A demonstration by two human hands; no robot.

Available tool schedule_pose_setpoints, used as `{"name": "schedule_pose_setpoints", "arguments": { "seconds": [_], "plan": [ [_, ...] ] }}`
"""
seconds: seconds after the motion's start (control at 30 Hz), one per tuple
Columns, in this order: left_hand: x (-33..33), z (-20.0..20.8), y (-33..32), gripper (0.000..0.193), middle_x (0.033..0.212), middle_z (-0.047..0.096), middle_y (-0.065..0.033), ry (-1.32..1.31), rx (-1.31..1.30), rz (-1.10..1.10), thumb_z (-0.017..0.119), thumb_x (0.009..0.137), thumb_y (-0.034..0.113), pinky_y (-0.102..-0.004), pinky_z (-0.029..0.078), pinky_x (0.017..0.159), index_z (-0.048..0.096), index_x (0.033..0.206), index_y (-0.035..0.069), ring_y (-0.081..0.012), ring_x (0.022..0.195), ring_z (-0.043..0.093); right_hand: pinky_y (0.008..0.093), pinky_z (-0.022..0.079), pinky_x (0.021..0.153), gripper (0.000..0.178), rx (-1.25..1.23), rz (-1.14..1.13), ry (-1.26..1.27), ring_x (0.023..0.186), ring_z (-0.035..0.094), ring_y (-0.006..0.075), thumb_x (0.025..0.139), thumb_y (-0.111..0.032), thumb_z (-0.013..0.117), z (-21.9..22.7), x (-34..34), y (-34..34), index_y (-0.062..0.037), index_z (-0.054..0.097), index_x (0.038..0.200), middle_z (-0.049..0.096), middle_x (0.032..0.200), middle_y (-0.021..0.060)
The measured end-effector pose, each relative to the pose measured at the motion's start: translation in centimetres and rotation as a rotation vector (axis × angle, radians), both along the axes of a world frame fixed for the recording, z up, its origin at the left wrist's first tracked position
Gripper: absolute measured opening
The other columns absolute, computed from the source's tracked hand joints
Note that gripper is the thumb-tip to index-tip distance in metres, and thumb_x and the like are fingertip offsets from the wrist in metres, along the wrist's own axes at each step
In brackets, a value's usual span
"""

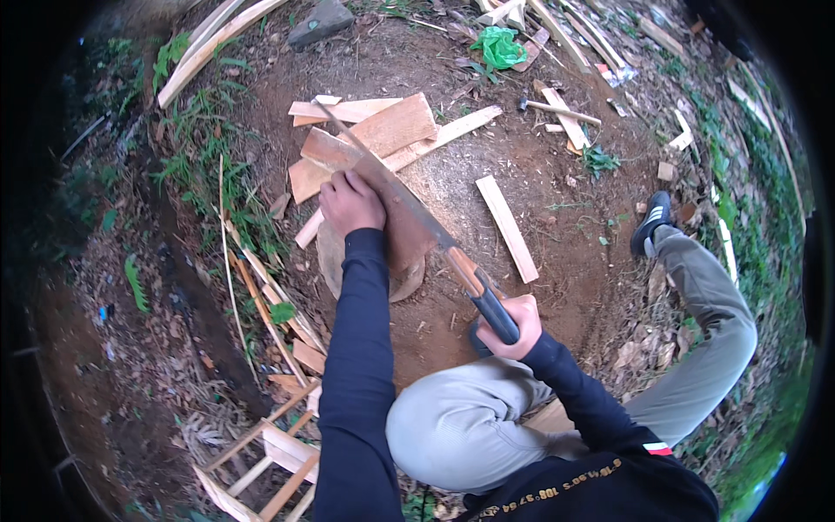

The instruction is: The person uses a hand saw to cut a rectangular wooden plank placed on a log. They hold the wood steady with one hand and saw with the other, completing the cut and separating the pieces.

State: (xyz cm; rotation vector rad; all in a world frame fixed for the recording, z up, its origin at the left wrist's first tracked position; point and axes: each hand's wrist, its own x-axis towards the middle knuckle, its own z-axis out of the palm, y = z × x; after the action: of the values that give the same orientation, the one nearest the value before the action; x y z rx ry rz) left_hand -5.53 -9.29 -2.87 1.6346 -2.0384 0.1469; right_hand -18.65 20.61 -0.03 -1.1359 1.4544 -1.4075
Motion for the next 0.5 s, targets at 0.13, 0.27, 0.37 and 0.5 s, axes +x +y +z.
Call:
{"name": "schedule_pose_setpoints", "arguments": {
  "seconds": [0.13, 0.27, 0.37, 0.5],
  "plan": [
    [0.2, 0.4, -0.1, 0.029, 0.097, 0.059, -0.0206, -0.047, -0.013, -0.019, 0.048, 0.100, 0.025, -0.0494, 0.042, 0.088, 0.064, 0.100, 0.001, -0.0404, 0.094, 0.057, 0.0314, 0.046, 0.049, 0.012, 0.060, -0.024, 0.003, 0.044, 0.059, 0.0210, 0.068, -0.006, 0.069, 0.1, -0.1, -0.2, -0.0040, 0.059, 0.062, 0.053, 0.052, 0.0095],
    [0.5, 1.3, 0.8, 0.026, 0.098, 0.058, -0.0209, 0.190, -0.052, -0.053, 0.051, 0.100, 0.025, -0.0486, 0.042, 0.087, 0.064, 0.102, 0.002, -0.0396, 0.094, 0.055, 0.0298, 0.047, 0.050, 0.006, -0.055, 0.004, 0.041, 0.045, 0.060, 0.0200, 0.068, -0.005, 0.067, 1.4, -0.4, -0.6, -0.0043, 0.062, 0.064, 0.056, 0.052, 0.0078],
    [1.6, 1.7, 0.9, 0.025, 0.097, 0.057, -0.0208, 0.168, -0.071, -0.043, 0.052, 0.099, 0.025, -0.0481, 0.043, 0.086, 0.064, 0.105, 0.003, -0.0393, 0.093, 0.054, 0.0309, 0.049, 0.051, 0.008, -0.032, 0.094, 0.023, 0.048, 0.062, 0.0222, 0.068, -0.007, 0.071, 1.2, -0.5, -0.6, -0.0042, 0.063, 0.067, 0.059, 0.055, 0.0090],
    [2.4, 1.4, 0.7, 0.021, 0.095, 0.056, -0.0198, 0.099, -0.130, -0.052, 0.057, 0.095, 0.020, -0.0466, 0.044, 0.086, 0.068, 0.099, 0.002, -0.0375, 0.091, 0.055, 0.0327, 0.047, 0.049, 0.011, -0.055, 0.070, 0.121, 0.046, 0.060, 0.0248, 0.068, -0.007, 0.071, 1.2, 0.4, -1.3, -0.0043, 0.061, 0.067, 0.056, 0.054, 0.0091]
  ]
}}
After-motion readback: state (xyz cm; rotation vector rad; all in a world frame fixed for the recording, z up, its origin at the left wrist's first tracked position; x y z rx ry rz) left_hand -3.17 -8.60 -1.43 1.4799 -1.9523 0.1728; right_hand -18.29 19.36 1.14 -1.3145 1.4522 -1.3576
